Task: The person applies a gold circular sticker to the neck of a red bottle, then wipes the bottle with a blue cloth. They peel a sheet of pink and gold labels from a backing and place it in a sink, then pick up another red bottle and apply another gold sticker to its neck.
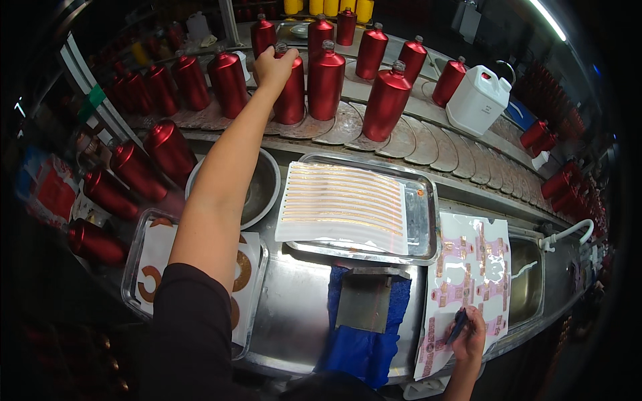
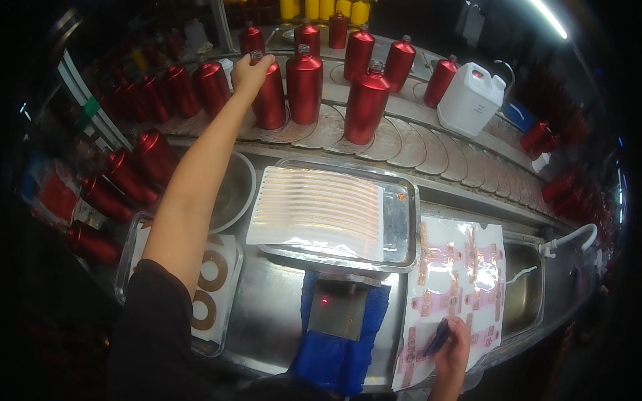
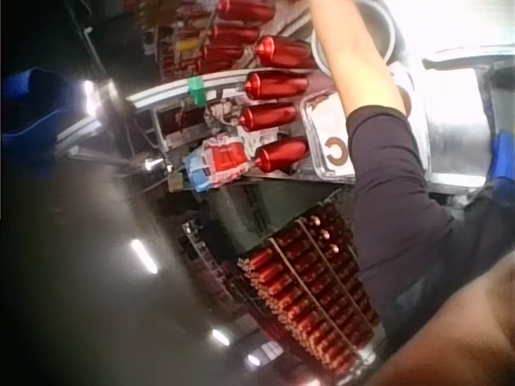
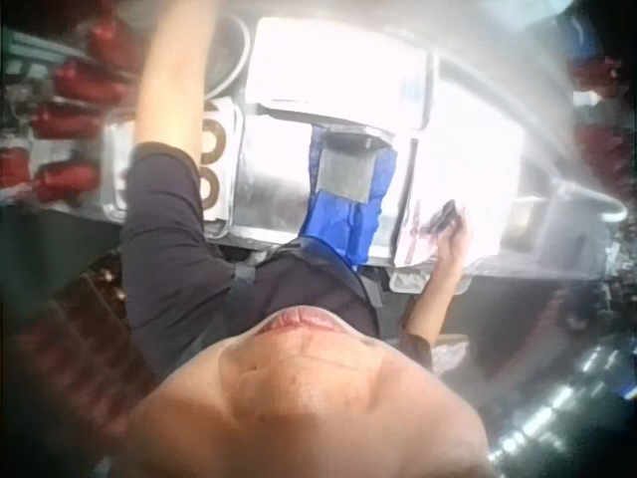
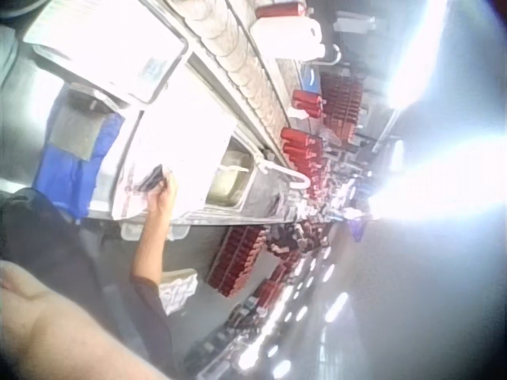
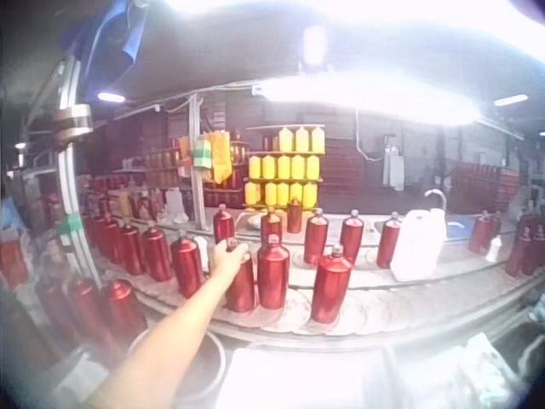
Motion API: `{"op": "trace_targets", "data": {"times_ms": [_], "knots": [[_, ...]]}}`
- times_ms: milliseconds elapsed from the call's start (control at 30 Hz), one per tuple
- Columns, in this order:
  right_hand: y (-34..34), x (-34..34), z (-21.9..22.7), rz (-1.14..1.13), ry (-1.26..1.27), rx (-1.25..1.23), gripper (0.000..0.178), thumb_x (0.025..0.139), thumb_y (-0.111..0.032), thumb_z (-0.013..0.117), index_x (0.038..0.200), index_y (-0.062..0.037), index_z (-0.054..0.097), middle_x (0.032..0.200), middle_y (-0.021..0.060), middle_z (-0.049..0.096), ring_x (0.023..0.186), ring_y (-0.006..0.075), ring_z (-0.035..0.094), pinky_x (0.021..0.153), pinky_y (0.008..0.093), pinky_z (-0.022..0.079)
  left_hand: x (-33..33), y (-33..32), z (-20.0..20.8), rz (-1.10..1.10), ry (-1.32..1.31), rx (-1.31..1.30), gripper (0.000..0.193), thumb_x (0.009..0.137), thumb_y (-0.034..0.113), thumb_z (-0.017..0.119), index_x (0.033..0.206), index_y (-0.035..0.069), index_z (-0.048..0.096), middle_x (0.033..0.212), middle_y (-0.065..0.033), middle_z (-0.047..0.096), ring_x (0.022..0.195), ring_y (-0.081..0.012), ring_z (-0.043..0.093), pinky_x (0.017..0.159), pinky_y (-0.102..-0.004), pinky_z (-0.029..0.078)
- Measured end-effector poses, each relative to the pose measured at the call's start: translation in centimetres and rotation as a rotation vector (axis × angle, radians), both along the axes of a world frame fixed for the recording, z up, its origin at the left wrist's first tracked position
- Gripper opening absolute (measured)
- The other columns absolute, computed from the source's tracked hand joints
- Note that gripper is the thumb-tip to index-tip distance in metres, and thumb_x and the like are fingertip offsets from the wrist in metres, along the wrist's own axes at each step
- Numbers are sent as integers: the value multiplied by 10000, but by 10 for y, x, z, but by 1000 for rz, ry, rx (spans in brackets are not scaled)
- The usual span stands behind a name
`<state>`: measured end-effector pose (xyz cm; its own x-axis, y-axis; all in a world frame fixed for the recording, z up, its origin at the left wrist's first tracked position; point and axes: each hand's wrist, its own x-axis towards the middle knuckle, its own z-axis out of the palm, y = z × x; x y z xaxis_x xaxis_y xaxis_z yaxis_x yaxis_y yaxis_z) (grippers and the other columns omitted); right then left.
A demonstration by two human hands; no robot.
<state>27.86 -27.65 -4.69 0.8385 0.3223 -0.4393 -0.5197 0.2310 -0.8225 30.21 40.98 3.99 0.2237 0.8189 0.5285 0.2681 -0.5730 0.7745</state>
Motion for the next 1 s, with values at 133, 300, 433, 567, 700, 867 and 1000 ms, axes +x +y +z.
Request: {"op": "trace_targets", "data": {"times_ms": [133, 300, 433, 567, 700, 867, 1000], "knots": [[3, -4, 1, 65, -2, 11, 136, 929, -179, 589, 971, -51, 579, 778, 46, 592, 593, 186, 590, 545, 339, 505, -5, -15, 4, -76, -158, -113, 378, 781, 403, 773, 946, 65, 734, 919, -94, 749, 877, -207, 693, 809, -353, 511], [0, -5, 2, 76, -5, -2, 141, 930, -178, 584, 977, -45, 582, 795, 51, 591, 614, 185, 594, 560, 345, 509, -24, -37, 10, -187, -415, -333, 244, 825, 248, 764, 958, 46, 724, 962, -62, 730, 893, -159, 663, 830, -309, 493], [-1, -5, 1, 96, -43, 11, 129, 933, -179, 582, 979, -59, 575, 833, 48, 601, 617, 189, 599, 556, 355, 504, -44, -48, 25, -348, -658, -570, 212, 818, 200, 766, 942, 43, 697, 927, -60, 719, 842, -171, 679, 787, -323, 536], [6, -10, 7, 120, -26, 16, 110, 924, -162, 587, 969, -63, 575, 848, 52, 601, 644, 188, 601, 587, 347, 517, -50, -61, 38, -372, -729, -566, 253, 797, 205, 770, 955, 29, 683, 902, -73, 714, 792, -194, 683, 751, -337, 548], [14, -20, 15, 193, -25, 33, 100, 913, -146, 592, 963, -61, 577, 844, 53, 595, 663, 182, 588, 620, 336, 526, -4, -87, 23, -139, -398, -17, 381, 754, 382, 778, 868, 26, 707, 823, -135, 729, 715, -274, 669, 724, -387, 512], [3, -25, 9, 161, -42, 15, 102, 900, -145, 595, 944, -53, 590, 799, 44, 592, 649, 185, 586, 608, 343, 525, 70, -99, 1, -188, 6, 27, 482, 757, 452, 795, 875, -3, 688, 855, -193, 709, 813, -300, 684, 774, -405, 515], [-15, -19, -4, 47, -30, -16, 105, 901, -150, 593, 946, -55, 589, 807, 52, 613, 618, 201, 601, 579, 356, 524, 98, -114, 8, -313, 145, 52, 527, 761, 449, 764, 989, -14, 655, 984, -242, 665, 938, -425, 632, 848, -506, 502]]}}
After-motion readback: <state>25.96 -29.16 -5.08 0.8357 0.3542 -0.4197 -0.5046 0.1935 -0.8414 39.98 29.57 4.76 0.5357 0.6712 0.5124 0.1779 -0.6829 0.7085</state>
